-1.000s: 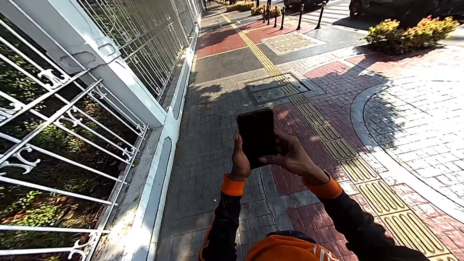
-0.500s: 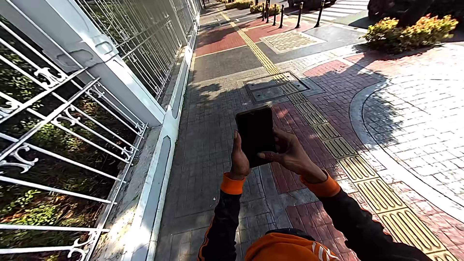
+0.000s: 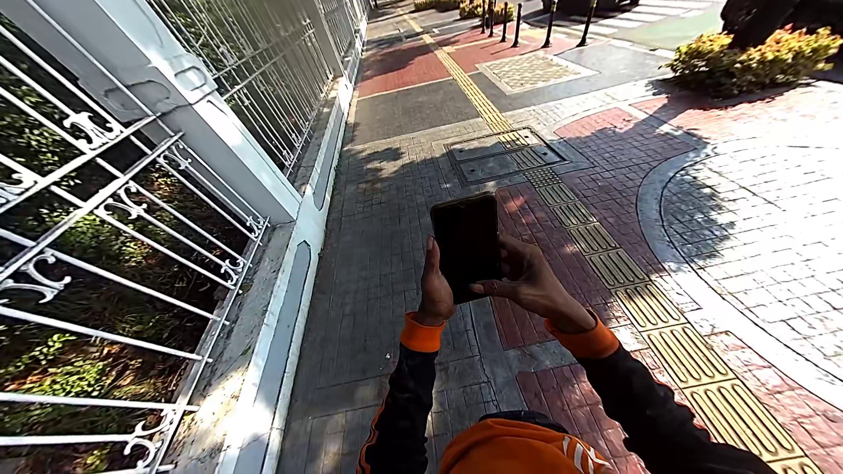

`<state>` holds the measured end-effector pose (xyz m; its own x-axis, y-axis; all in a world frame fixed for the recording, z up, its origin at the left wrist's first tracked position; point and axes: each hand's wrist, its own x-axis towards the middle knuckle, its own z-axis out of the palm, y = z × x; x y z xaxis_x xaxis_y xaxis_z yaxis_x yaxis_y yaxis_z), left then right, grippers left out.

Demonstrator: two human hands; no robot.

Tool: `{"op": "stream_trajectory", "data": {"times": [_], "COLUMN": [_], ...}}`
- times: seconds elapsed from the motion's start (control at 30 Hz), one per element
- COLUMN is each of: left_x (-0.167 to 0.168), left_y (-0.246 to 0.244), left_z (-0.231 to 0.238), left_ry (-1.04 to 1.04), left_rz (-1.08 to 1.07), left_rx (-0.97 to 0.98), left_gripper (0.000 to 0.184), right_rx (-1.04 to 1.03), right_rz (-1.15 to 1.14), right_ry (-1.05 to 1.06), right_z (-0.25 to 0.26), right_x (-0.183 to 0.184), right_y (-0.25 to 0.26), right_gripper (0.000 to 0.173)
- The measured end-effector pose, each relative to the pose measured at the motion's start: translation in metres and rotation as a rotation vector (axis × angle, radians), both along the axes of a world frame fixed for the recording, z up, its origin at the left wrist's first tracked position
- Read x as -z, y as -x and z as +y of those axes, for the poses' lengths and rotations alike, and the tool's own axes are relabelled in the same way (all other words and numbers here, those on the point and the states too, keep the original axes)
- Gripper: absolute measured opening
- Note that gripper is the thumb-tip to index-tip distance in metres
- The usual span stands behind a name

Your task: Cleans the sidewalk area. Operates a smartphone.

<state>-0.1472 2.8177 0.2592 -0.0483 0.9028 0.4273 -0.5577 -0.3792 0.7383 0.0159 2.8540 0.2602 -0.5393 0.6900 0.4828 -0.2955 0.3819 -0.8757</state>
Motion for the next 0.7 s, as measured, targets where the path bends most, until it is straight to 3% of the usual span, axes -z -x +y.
{"op": "stream_trajectory", "data": {"times": [0.7], "left_x": [0.006], "left_y": [-0.017], "left_z": [-0.009], "left_ry": [0.011], "left_rz": [0.031], "left_rx": [-0.038], "left_gripper": [0.053], "right_rx": [-0.035], "right_rz": [-0.005], "right_ry": [0.022], "right_z": [-0.004], "right_x": [0.002], "right_y": [-0.017], "right_gripper": [0.051]}}
